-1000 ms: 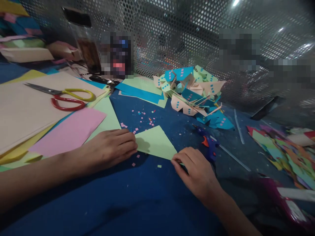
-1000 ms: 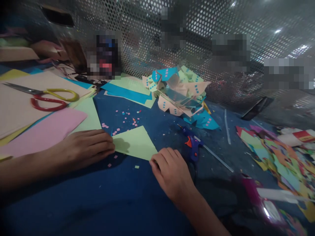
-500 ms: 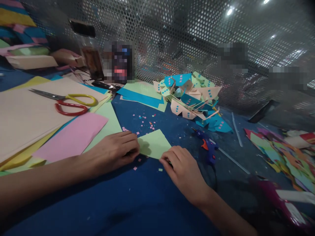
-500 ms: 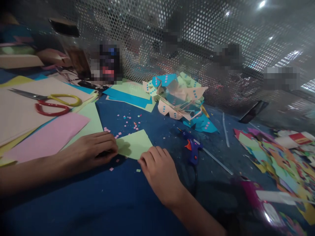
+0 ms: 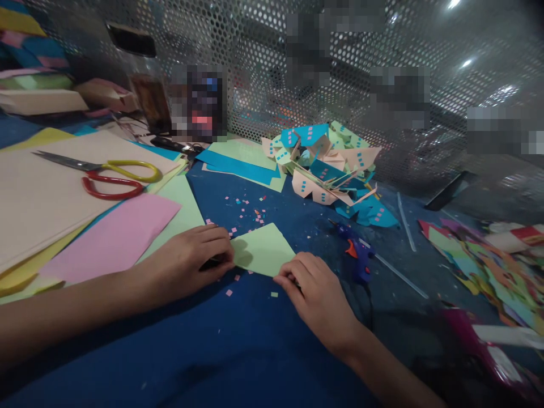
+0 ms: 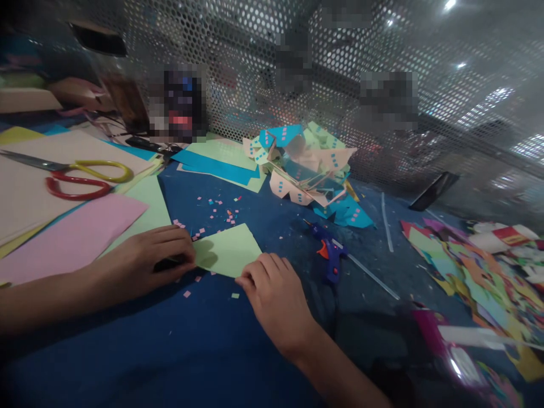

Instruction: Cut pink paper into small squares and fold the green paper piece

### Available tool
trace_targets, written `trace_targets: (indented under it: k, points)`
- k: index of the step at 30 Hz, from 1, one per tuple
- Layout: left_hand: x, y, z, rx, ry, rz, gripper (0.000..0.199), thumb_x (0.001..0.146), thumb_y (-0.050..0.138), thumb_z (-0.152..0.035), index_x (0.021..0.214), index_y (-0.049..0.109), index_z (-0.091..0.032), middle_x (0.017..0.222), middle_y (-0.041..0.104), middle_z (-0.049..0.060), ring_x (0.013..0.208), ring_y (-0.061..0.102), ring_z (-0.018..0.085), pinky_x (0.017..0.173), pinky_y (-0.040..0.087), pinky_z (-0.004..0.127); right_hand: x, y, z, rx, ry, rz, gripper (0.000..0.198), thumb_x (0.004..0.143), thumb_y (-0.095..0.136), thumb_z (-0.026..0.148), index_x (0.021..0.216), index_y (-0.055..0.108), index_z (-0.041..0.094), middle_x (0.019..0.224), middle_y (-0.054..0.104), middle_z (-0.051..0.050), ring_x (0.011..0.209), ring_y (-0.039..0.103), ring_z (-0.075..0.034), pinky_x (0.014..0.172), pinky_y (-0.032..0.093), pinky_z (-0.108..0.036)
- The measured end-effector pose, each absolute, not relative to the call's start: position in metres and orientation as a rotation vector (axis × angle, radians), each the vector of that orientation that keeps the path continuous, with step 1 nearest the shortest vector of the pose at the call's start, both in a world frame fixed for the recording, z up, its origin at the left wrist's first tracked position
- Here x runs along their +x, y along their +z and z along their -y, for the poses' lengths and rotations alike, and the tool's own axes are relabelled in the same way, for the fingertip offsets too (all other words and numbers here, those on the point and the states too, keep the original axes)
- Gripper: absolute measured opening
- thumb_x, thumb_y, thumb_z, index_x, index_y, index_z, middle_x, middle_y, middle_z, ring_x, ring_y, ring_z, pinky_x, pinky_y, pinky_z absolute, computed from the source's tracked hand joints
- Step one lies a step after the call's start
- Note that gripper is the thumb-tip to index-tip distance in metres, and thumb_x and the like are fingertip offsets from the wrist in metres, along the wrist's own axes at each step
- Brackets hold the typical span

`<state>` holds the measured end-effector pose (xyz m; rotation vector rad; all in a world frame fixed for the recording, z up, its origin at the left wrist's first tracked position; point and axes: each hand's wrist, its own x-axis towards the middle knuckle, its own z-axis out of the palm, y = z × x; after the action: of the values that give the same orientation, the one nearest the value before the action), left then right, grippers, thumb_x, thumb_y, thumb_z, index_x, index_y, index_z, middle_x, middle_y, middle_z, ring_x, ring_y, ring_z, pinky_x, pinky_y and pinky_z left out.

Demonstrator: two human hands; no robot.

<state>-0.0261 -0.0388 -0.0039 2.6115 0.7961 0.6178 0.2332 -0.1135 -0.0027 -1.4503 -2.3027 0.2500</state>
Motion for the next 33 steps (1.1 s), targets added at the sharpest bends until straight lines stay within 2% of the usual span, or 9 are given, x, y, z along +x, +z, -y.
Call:
trace_targets:
  k: [3, 9, 18, 24, 33]
  points:
    - [-0.0279, -0.0036, 0.0387, 2.580, 0.621, -0.813, 0.020, 0.097, 0.049, -0.024, 0.081, 0.060, -0.018, 0.078, 0.059, 0.002, 0.074, 0.055, 0.016, 0.075, 0.044, 0.032, 0.2334, -0.0019, 0.1144, -1.466, 0.283, 2.280, 0.012, 0.095, 0.059, 0.024, 0.084, 0.058, 0.020, 0.085, 0.062, -0.002, 0.080, 0.054, -0.019, 0.073, 0.037, -0.033]
    - [-0.0289, -0.0021, 0.0392, 2.538, 0.609, -0.864, 0.021, 0.096, 0.051, -0.027, 0.080, 0.061, -0.019, 0.079, 0.061, 0.003, 0.076, 0.056, 0.017, 0.070, 0.043, 0.031, 0.2334, -0.0011, 0.1162, -1.506, 0.290, 2.245, 0.015, 0.095, 0.059, 0.024, 0.081, 0.058, 0.020, 0.083, 0.062, -0.001, 0.078, 0.054, -0.018, 0.072, 0.037, -0.032]
    - [-0.0264, -0.0010, 0.0385, 2.564, 0.620, -0.894, 0.025, 0.097, 0.050, -0.029, 0.076, 0.061, -0.018, 0.074, 0.060, 0.002, 0.072, 0.055, 0.017, 0.071, 0.042, 0.032, 0.2323, -0.0009, 0.1139, -1.552, 0.305, 2.222, 0.016, 0.094, 0.060, 0.024, 0.079, 0.057, 0.020, 0.081, 0.061, 0.000, 0.076, 0.054, -0.017, 0.071, 0.036, -0.032]
    - [-0.0265, 0.0006, 0.0394, 2.562, 0.619, -0.860, 0.023, 0.096, 0.051, -0.026, 0.077, 0.061, -0.018, 0.074, 0.060, 0.002, 0.072, 0.055, 0.017, 0.076, 0.043, 0.033, 0.2322, -0.0010, 0.1158, -1.535, 0.287, 2.245, 0.018, 0.096, 0.058, 0.026, 0.079, 0.057, 0.021, 0.081, 0.062, 0.000, 0.075, 0.053, -0.017, 0.070, 0.035, -0.032]
    - [-0.0256, -0.0001, 0.0400, 2.556, 0.614, -0.896, 0.023, 0.096, 0.051, -0.026, 0.076, 0.059, -0.018, 0.075, 0.060, 0.002, 0.072, 0.054, 0.017, 0.072, 0.041, 0.033, 0.2326, -0.0015, 0.1148, -1.588, 0.296, 2.228, 0.019, 0.094, 0.060, 0.026, 0.077, 0.055, 0.021, 0.079, 0.061, 0.001, 0.075, 0.053, -0.017, 0.070, 0.034, -0.032]
